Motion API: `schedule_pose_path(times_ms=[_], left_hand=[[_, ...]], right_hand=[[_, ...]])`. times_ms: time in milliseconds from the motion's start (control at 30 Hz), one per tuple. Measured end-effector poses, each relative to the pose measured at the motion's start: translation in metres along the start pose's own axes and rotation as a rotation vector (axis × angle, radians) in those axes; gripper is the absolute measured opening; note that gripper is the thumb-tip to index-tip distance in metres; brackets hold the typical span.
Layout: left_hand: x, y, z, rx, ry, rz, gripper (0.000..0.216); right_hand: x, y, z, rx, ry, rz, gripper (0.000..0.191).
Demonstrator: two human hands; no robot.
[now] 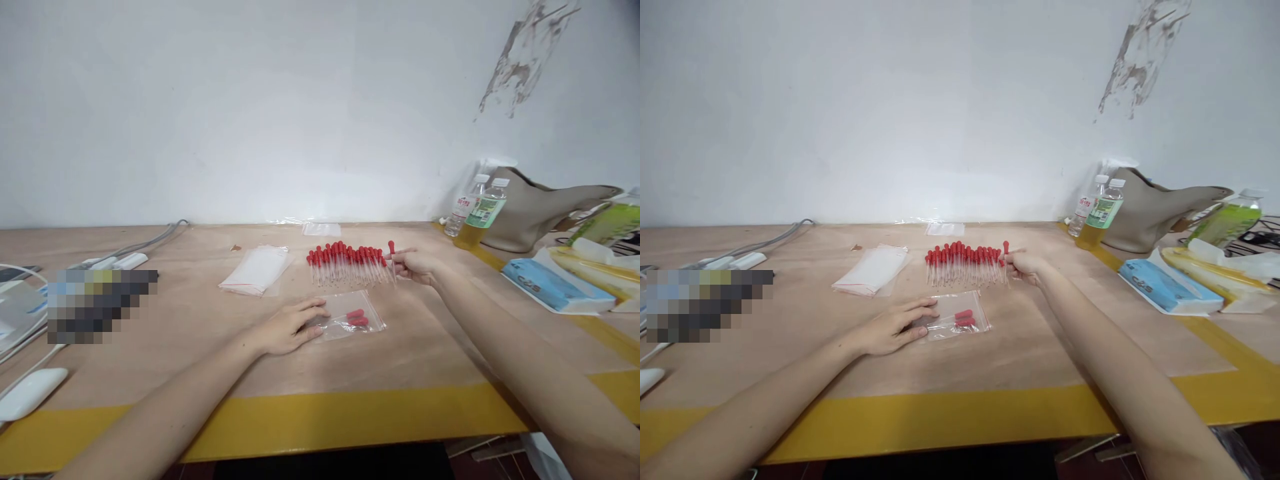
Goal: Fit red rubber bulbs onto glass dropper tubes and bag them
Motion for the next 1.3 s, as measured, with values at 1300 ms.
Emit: schedule_pose_path(times_ms=[1300], left_hand=[[-0.001, 0.0, -0.002, -0.03, -0.011, -0.026, 0.046]], right_hand=[[-0.04, 0.041, 0.07, 0.071, -0.033, -0.449, 0.015]])
Point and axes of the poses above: each hand's wrist, its own z-axis away from the middle knuckle, its own y-axis out of the palm, x = y × z, the point moved 2 cm from there along -z, towards the middle knuckle, and after that the axes turned 4 degrees about -y, right-handed, at the moved point
